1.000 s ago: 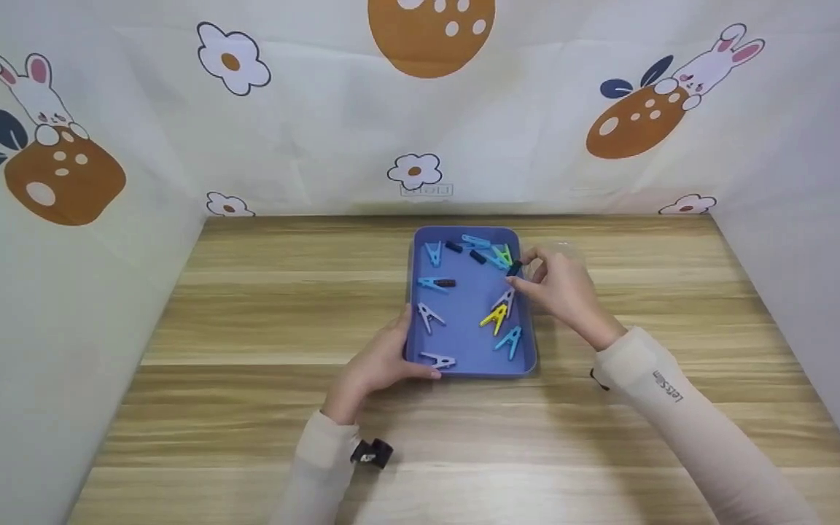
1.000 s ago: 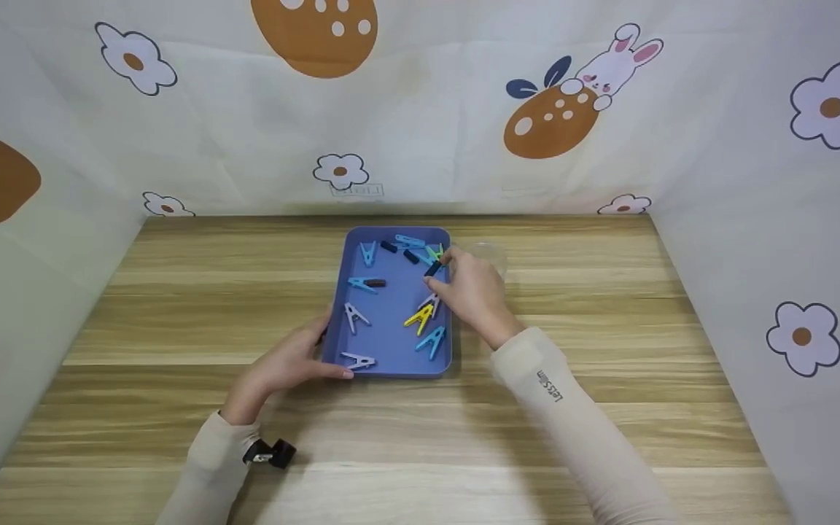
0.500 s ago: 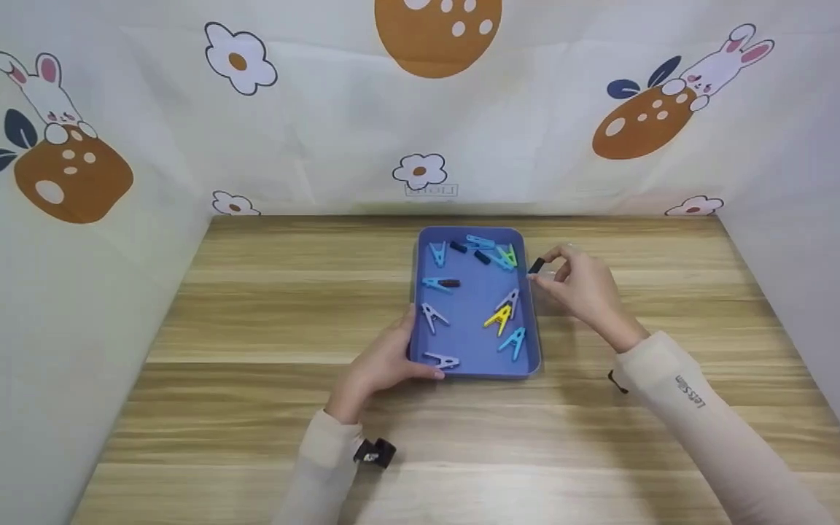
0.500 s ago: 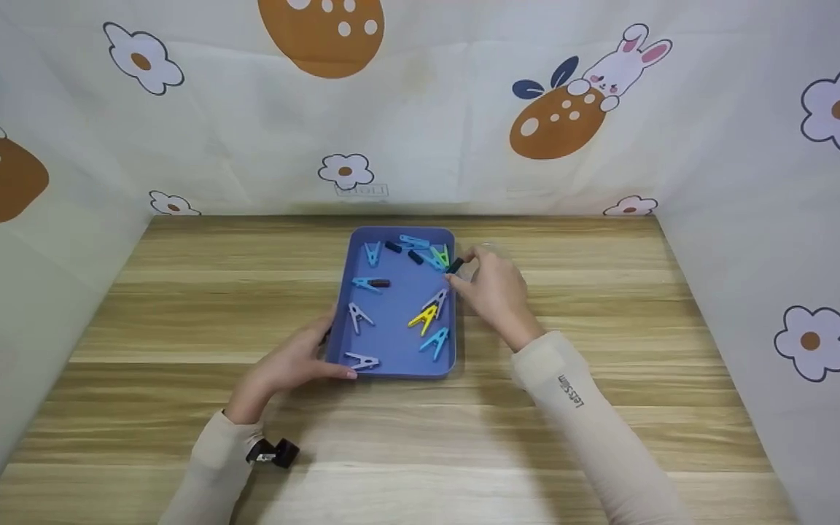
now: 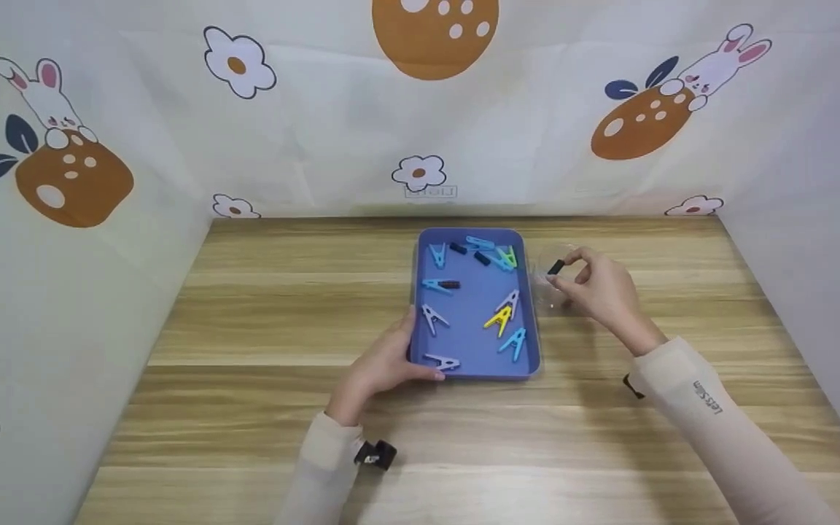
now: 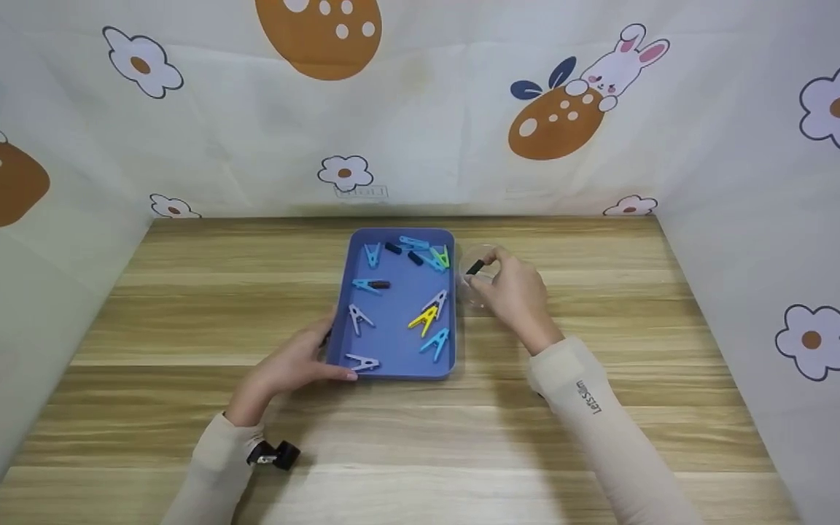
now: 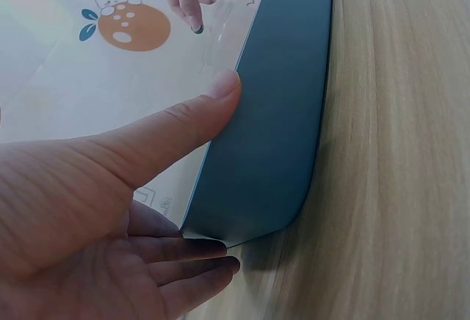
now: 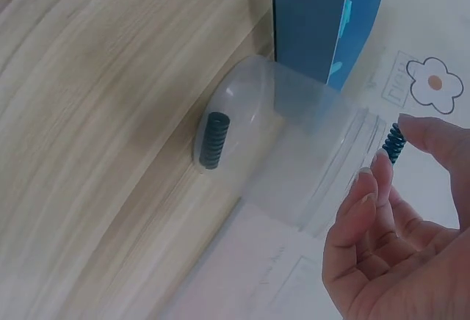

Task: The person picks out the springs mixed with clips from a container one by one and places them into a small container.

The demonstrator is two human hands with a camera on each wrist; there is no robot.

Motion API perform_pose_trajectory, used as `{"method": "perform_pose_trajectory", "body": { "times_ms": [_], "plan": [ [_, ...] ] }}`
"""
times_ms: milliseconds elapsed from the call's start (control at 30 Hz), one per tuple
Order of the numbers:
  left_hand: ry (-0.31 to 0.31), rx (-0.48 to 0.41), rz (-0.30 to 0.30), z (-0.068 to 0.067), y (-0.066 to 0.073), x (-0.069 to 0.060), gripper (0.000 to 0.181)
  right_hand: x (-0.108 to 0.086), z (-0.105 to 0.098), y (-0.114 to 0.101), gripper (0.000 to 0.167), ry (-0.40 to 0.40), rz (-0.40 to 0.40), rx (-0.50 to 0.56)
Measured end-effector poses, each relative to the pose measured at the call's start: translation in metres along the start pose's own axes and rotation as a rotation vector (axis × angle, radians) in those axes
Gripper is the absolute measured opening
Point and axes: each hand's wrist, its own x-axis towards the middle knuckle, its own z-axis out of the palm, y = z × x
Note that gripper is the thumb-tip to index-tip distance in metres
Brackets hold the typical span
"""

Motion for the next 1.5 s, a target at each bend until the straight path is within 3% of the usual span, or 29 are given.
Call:
{"method": "perform_pose_trajectory", "body": {
  "times_ms": [300,900,1500],
  "plan": [
    [-0.003,-0.002,-0.014,0.000,0.003,-0.001,0.123,-0.004,-0.006,0.011,0.041,0.023,0.029,0.007],
    [-0.008,-0.003,-0.035,-0.001,0.004,-0.003,0.122,-0.003,-0.004,0.023,0.037,0.043,0.001,0.039],
    [-0.003,0.008,-0.054,0.001,0.003,-0.001,0.124,-0.004,-0.011,0.012,0.039,0.043,0.013,0.019]
  ]
}}
